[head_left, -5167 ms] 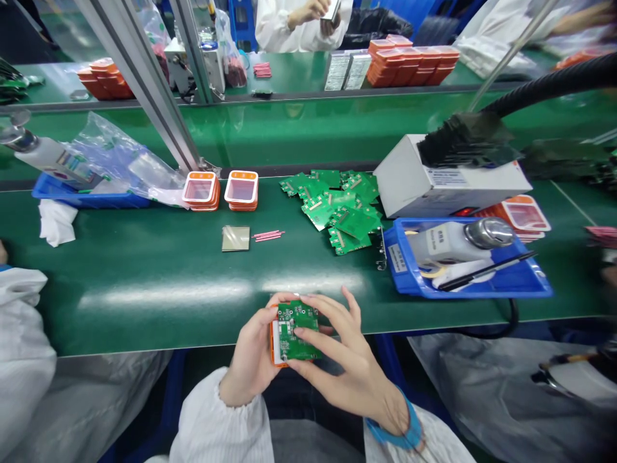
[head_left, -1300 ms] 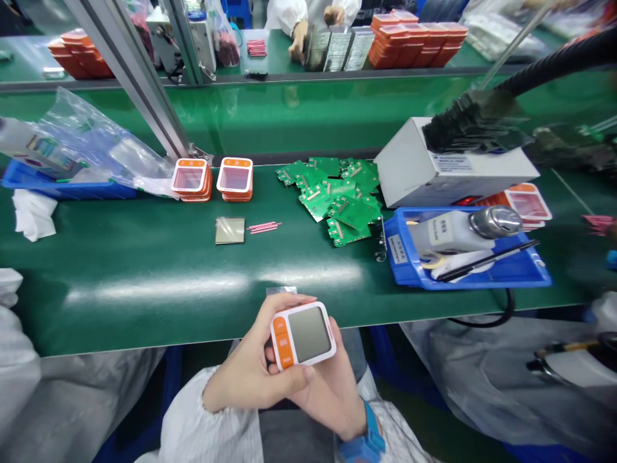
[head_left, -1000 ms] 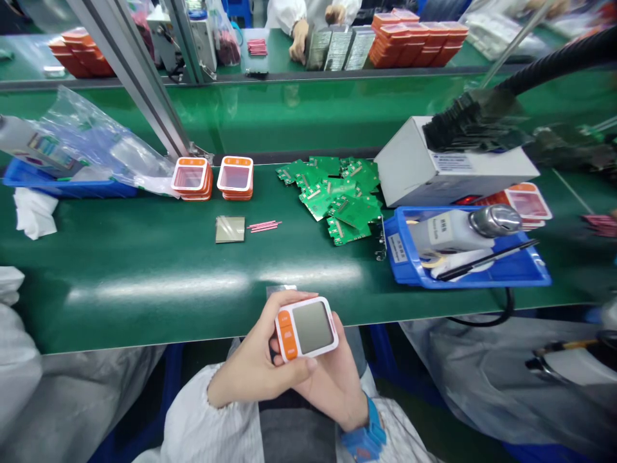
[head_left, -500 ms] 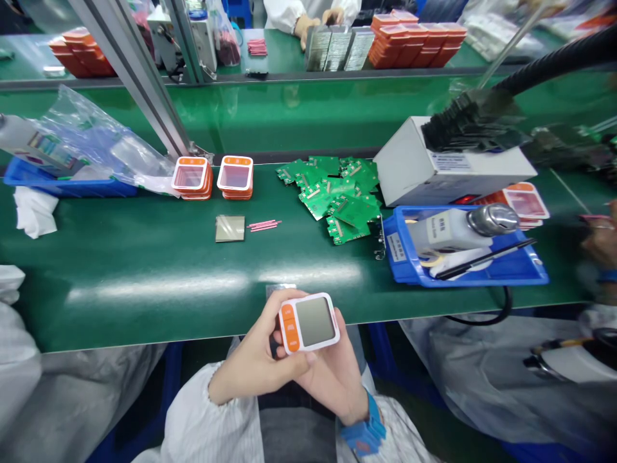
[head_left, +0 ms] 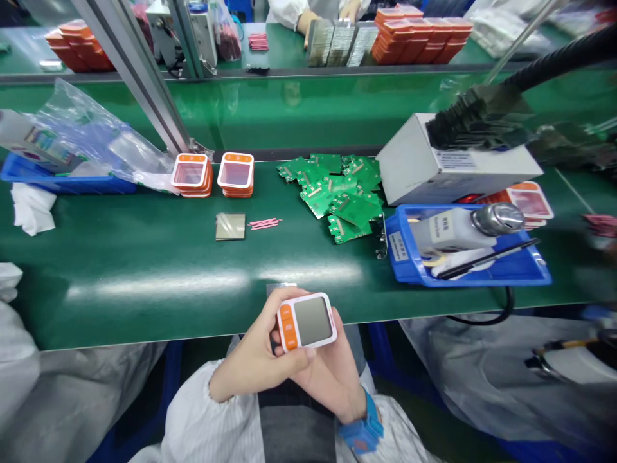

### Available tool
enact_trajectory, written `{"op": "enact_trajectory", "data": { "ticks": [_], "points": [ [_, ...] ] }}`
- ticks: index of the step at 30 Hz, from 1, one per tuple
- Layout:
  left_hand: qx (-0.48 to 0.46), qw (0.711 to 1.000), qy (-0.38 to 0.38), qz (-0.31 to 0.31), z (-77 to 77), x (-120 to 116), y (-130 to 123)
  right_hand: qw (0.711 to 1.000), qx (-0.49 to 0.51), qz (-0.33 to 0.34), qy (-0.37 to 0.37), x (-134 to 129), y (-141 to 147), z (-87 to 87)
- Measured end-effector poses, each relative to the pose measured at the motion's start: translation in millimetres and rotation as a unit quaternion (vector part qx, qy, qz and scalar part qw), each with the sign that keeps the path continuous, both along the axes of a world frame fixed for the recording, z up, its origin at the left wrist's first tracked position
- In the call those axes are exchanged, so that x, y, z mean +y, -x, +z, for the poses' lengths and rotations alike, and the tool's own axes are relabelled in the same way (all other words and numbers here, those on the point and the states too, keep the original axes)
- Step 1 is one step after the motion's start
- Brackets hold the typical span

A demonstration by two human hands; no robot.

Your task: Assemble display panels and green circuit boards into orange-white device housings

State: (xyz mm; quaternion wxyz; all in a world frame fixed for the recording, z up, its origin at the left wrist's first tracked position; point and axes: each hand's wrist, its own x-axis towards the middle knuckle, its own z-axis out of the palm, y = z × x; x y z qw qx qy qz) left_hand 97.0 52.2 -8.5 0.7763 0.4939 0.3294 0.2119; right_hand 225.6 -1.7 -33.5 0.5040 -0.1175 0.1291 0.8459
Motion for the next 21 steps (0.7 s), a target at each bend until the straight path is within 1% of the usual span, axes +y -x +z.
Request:
{"op": "enact_trajectory", "data": {
  "ticks": [4, 8, 11, 17, 21],
  "points": [
    [-0.004, 1.0, 0.006, 0.003, -0.9, -1.0, -0.3, 1.0, 0.002, 0.004, 0.001, -0.6, -0.1, -1.4],
    [-0.001, 1.0, 0.006, 0.005, -2.2, -1.4, 0.3, 1.0, -0.011, 0.009, 0.017, -1.0, -0.8, -2.2],
    [0.001, 1.0, 0.013, 0.01, -2.1, -1.4, 0.8, 0.999, -0.035, 0.011, 0.021, -1.5, -0.2, -2.8],
    [0.012, 1.0, 0.01, 0.018, -0.9, -1.0, -0.7, 0.995, -0.093, 0.028, 0.0, 0.0, 0.1, -2.5],
    [0.011, 1.0, 0.022, 0.017, 1.0, -0.4, -2.1, 0.996, -0.078, 0.029, 0.018, 0.7, -0.3, 1.0]
  ]
}}
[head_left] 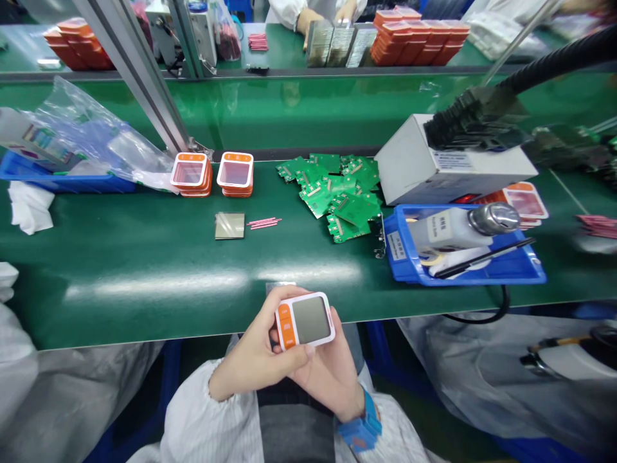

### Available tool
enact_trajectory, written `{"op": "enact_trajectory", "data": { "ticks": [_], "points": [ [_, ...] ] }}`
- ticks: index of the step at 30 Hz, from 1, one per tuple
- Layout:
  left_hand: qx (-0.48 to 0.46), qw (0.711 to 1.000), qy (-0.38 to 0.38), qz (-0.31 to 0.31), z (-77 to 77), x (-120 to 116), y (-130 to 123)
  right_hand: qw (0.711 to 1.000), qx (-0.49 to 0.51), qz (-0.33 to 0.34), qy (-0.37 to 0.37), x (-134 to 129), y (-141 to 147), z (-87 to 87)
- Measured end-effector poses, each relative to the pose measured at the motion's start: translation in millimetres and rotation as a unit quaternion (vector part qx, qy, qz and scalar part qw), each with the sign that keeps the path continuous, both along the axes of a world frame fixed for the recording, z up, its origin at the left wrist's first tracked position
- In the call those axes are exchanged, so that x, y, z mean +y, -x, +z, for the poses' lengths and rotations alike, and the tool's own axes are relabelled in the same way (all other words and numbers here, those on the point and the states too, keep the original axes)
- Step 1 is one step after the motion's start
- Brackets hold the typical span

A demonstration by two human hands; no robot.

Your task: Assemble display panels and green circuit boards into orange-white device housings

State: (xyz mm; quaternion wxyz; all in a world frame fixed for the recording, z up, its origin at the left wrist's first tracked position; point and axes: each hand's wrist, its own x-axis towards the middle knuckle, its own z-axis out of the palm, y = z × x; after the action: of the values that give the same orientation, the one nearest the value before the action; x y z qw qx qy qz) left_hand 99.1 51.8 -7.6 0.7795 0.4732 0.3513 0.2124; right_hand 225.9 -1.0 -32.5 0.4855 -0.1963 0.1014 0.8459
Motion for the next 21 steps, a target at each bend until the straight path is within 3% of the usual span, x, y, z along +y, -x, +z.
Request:
{"op": "enact_trajectory", "data": {
  "ticks": [5, 9, 12, 16, 18, 21],
  "points": [
    [-0.014, 0.999, 0.032, 0.008, 2.8, 0.5, 2.0, 1.0, 0.023, -0.015, 0.0, 1.1, 3.3, 5.1],
    [-0.042, 0.998, 0.047, 0.014, 3.0, 2.7, -2.4, 0.999, -0.038, -0.019, -0.006, 10.4, -9.4, 15.9],
    [-0.075, 0.995, -0.017, 0.059, 2.4, 6.9, -18.0, 0.991, -0.125, -0.05, -0.025, 27.0, -33.7, 34.6],
    [-0.049, 0.989, -0.07, 0.122, -3.8, 21.9, -51.7, 0.96, -0.258, -0.103, -0.047, 65.4, -59.0, 77.6],
    [0.006, 0.979, -0.171, 0.108, -11.4, 36.3, -68.2, 0.946, -0.299, -0.113, -0.056, 93.1, -59.2, 102.4],
    [0.061, 0.923, -0.378, 0.048, -26.4, 64.2, -86.1, 0.933, -0.327, -0.1, -0.114, 148.7, -48.3, 128.6]
  ]
}}
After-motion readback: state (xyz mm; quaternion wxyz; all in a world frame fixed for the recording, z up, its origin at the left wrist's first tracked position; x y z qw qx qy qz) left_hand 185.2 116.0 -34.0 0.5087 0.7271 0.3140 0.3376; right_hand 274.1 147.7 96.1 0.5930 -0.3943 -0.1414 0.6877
